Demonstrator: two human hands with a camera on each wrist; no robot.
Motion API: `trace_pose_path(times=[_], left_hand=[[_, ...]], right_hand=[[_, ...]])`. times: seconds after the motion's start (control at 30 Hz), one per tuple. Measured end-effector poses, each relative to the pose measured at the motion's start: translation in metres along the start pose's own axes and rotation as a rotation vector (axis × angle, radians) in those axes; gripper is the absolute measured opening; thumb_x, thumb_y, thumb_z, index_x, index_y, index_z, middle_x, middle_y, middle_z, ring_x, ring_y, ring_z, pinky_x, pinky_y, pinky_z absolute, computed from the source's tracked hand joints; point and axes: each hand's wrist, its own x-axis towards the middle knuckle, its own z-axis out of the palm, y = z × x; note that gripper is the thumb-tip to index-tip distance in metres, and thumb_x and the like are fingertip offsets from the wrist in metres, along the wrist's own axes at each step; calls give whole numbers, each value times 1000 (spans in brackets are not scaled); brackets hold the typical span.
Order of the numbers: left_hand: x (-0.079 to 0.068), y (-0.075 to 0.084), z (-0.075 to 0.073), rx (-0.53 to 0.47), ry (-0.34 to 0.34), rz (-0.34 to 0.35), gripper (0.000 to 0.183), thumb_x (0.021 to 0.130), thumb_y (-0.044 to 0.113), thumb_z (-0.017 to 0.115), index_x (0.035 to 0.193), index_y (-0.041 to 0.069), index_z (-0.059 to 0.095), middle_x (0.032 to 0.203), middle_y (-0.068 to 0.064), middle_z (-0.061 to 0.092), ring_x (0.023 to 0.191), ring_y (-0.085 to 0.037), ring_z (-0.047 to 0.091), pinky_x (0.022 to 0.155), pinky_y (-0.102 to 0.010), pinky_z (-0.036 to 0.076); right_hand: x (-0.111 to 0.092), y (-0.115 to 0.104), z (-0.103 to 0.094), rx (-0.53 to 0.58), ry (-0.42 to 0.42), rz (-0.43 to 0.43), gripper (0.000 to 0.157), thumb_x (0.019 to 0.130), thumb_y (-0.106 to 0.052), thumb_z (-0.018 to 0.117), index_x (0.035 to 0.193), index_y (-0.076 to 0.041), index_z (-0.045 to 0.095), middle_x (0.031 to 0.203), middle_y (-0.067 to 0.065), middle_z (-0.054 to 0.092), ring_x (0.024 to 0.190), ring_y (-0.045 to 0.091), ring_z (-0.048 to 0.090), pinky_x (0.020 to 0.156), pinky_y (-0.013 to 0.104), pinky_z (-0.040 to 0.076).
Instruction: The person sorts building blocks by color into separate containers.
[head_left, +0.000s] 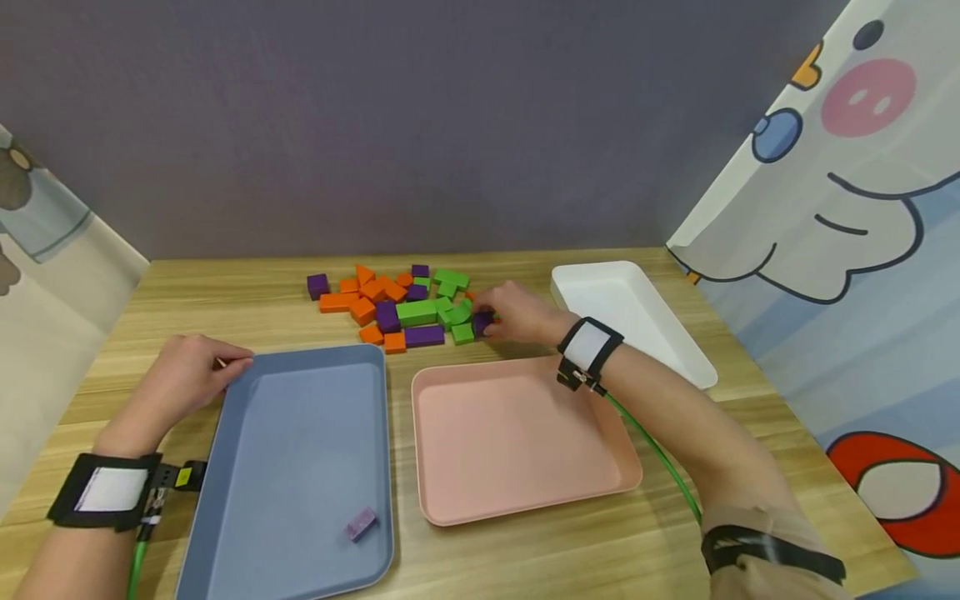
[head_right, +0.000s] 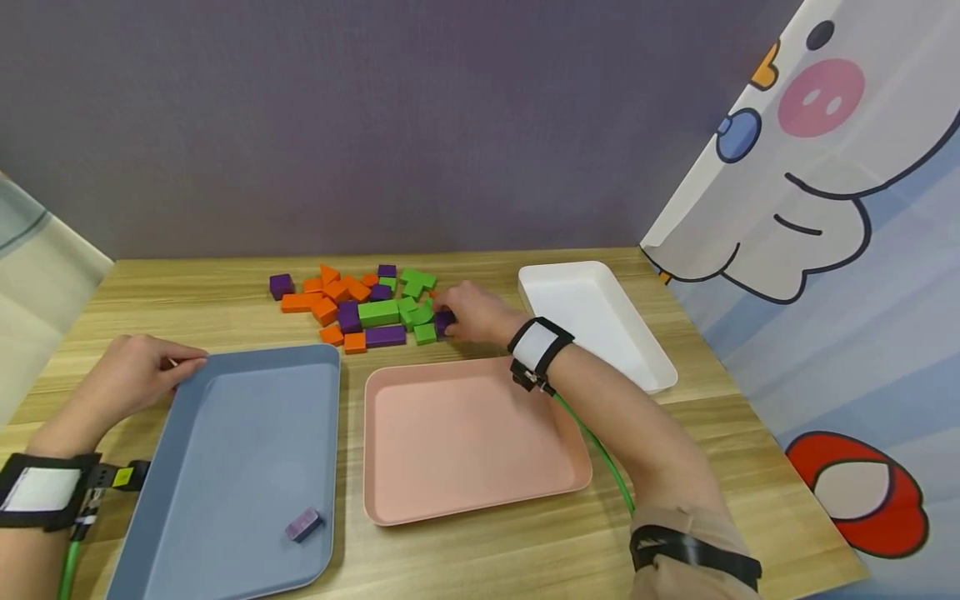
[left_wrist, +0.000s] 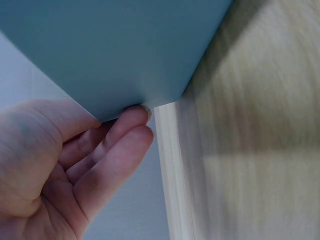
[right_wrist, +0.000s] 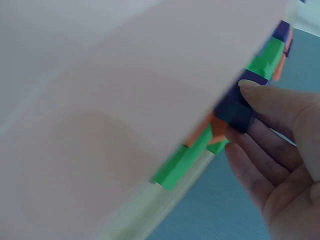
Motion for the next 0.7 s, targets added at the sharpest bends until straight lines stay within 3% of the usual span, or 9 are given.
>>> trace_pose_path(times=[0.3,0.47,0.7], left_hand=[[0,2,-1,-2,-18,-4,24,88,11,65,102,-6,72,84,-20,71,54,-12,46,46,-24,35],[0,1,-1,-4,-27,-9,24,88,11,65,102,-7,72,83,-19,71,55,-12,48,46,-24,37],[0,1,-1,-10,-27,-3,24,88,11,65,102,-7,71,83,-19,71,55,-12,49,46,-24,38]], right_hand=[[-1,-21,-25,-6,56,-60,37,82,-17,75,117,-7,67,107,6,70,94,17,66,83,31,54],[2,-53,-27,-35,69,-156,33,82,-20,74,113,-10,68,106,2,70,94,13,63,85,28,51],[3,-108,-16,-62,71,-331,31,84,-21,71,114,-12,68,109,0,69,100,11,61,89,24,49]])
